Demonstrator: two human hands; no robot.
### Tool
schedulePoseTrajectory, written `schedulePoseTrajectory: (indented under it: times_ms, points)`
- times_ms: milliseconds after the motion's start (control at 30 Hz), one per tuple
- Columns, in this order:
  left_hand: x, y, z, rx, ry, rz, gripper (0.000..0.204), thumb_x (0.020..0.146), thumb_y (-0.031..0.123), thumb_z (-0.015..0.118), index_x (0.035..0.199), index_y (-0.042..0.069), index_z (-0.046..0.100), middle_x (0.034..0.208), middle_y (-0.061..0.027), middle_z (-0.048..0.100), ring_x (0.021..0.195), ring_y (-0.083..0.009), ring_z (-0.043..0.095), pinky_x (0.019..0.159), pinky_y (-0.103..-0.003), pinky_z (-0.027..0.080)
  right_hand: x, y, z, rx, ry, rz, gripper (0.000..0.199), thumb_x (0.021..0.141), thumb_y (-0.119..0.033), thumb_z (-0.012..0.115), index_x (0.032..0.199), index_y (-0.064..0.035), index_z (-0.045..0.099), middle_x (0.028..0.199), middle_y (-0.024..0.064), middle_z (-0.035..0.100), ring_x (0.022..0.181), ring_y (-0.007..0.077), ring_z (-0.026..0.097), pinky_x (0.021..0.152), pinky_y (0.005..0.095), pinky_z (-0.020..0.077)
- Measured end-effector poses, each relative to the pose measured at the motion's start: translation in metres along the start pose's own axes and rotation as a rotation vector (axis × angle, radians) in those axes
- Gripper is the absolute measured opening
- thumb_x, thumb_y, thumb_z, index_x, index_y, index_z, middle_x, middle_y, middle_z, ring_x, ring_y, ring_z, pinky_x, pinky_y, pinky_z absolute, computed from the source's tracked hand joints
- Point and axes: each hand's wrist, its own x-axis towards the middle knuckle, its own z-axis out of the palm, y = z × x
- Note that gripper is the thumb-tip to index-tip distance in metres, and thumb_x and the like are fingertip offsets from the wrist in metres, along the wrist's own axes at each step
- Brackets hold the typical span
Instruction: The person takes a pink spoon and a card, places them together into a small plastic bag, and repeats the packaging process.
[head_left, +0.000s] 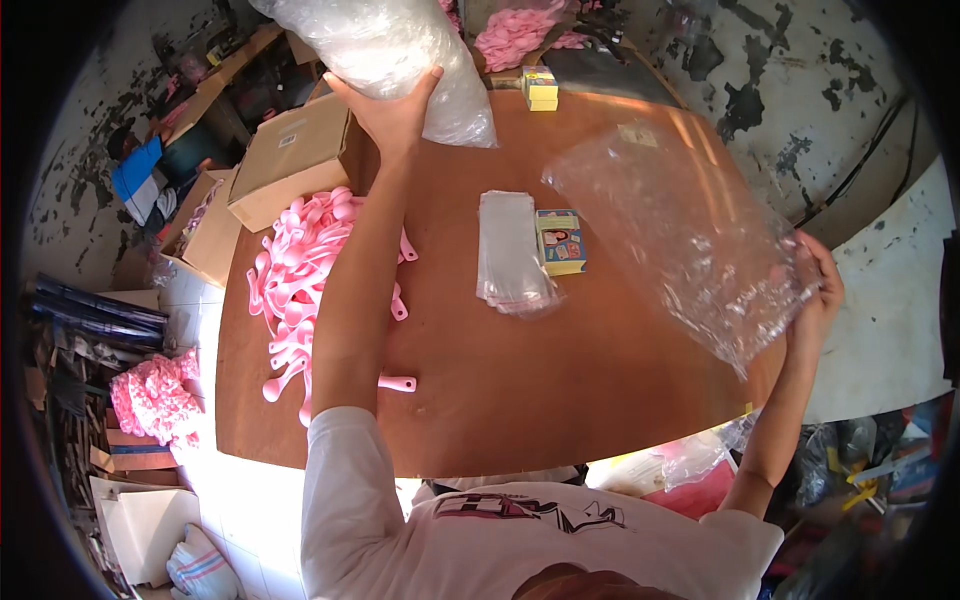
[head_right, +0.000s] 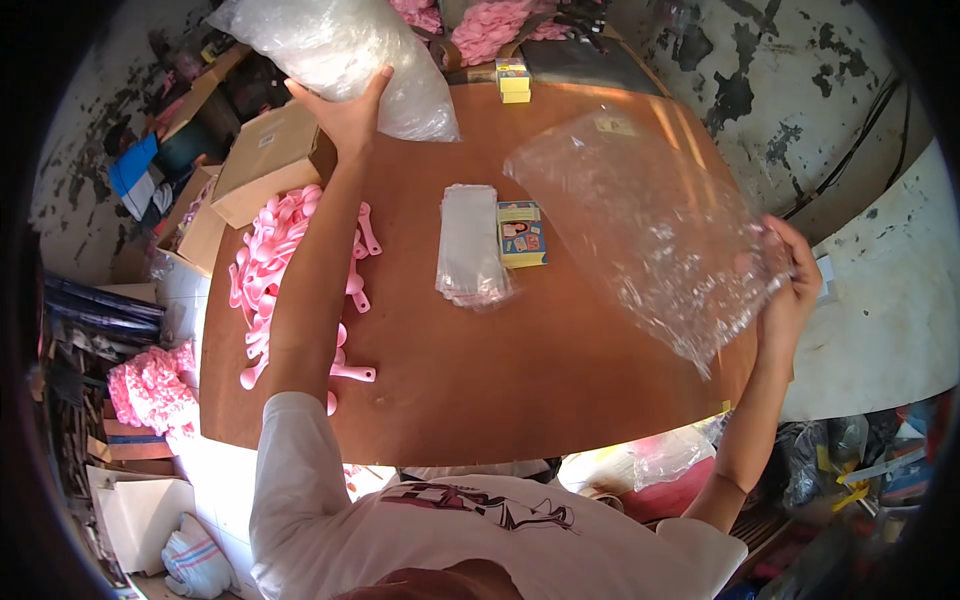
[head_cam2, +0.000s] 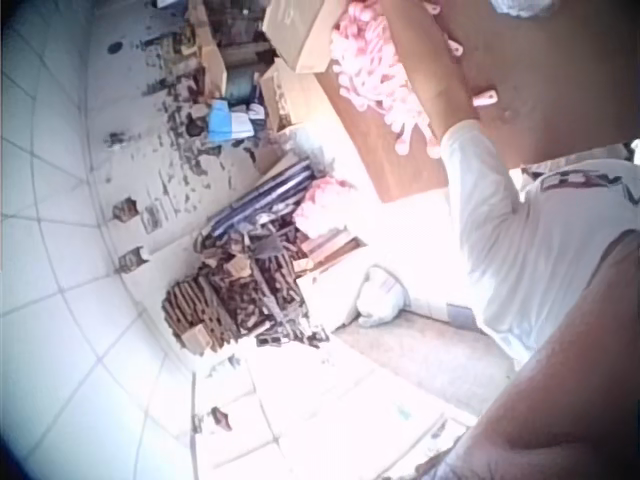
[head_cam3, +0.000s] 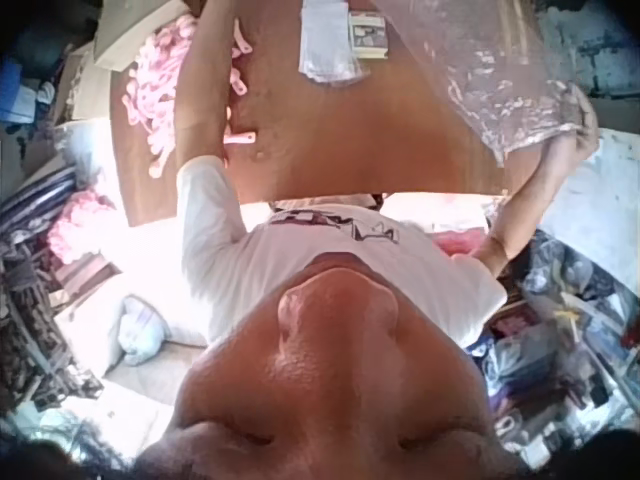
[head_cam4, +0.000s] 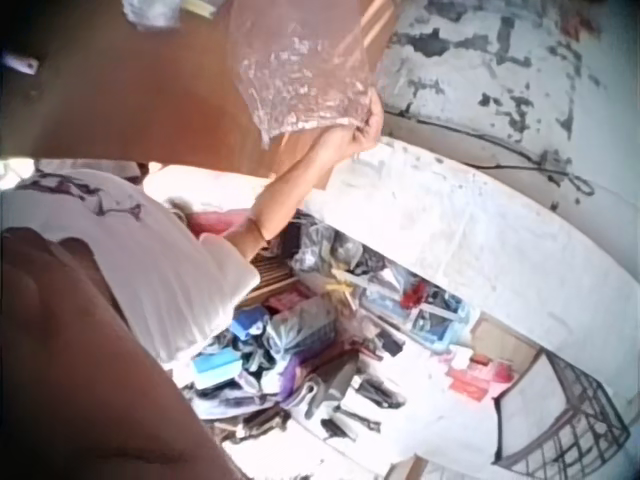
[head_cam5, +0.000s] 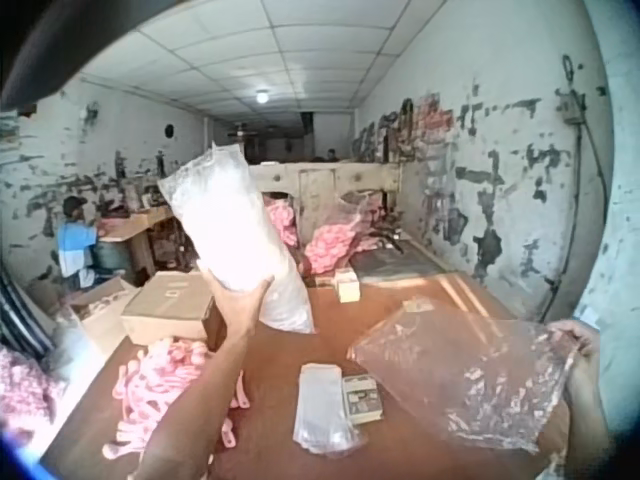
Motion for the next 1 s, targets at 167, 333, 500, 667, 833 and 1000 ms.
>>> schedulePoseTrajectory:
  times_ms: [167,333,500,667,833,1000]
  points:
    - [-0.031,-0.038,0.048,0.003,-0.014,0.017,0.145,0.057,0.036,0.096,0.153,-0.009,-0.002,0.158,-0.0293,0.014,0.149,-0.0375,0.018,0.121,-0.045,0.019,-0.053,-0.022,-0.1,0.053,0.177,0.028,0.028,0.098,-0.017,0.062,0.117,0.0025,0.065,0.101,0.0127,0.07,0.066,0.0137,0.062,0.06,0.0252,0.0506]
    - [-0.064,-0.062,0.041,0.032,-0.007,-0.088,0.145,0.054,0.032,0.098,0.153,-0.009,-0.001,0.158,-0.0295,0.015,0.148,-0.0379,0.018,0.122,-0.046,0.018,-0.106,-0.016,-0.13,-0.005,0.206,0.044,0.025,0.098,-0.015,0.06,0.115,0.0032,0.065,0.098,0.0148,0.069,0.057,0.015,0.061,0.055,0.0254,0.0496]
    - [-0.089,-0.057,0.021,-0.047,0.08,-0.294,0.143,0.059,0.022,0.097,0.154,-0.005,-0.008,0.158,-0.0268,0.014,0.146,-0.0346,0.023,0.122,-0.043,0.018,-0.121,0.0,-0.128,0.086,0.117,0.043,0.031,0.099,-0.017,0.059,0.122,0.0033,0.062,0.104,0.0169,0.069,0.06,0.0177,0.063,0.054,0.0275,0.0516]
    - [-0.113,-0.03,0.005,-0.038,0.008,-0.347,0.134,0.061,0.016,0.095,0.153,-0.002,-0.001,0.155,-0.0242,0.021,0.142,-0.0345,0.028,0.122,-0.044,0.018,-0.106,-0.005,-0.091,0.059,0.162,0.086,0.023,0.098,-0.013,0.061,0.112,0.0041,0.064,0.096,0.0148,0.069,0.061,0.0162,0.063,0.056,0.0281,0.0509]
    - [-0.12,-0.044,-0.018,-0.324,0.017,-0.455,0.114,0.066,0.003,0.09,0.151,-0.004,0.015,0.152,-0.02,0.03,0.138,-0.0326,0.036,0.119,-0.043,0.027,-0.089,-0.021,-0.057,0.052,0.126,0.065,0.023,0.099,-0.015,0.06,0.11,0.0039,0.066,0.095,0.0128,0.069,0.06,0.0152,0.061,0.057,0.0264,0.0483]
    - [-0.132,-0.047,-0.023,-0.476,0.064,-0.727,0.084,0.073,-0.001,0.083,0.143,0.0,0.037,0.142,-0.0155,0.046,0.133,-0.0293,0.042,0.115,-0.043,0.034,-0.079,-0.034,-0.034,0.037,0.095,0.026,0.022,0.098,-0.015,0.062,0.107,0.0035,0.067,0.093,0.0116,0.069,0.063,0.0125,0.059,0.061,0.0242,0.0471]
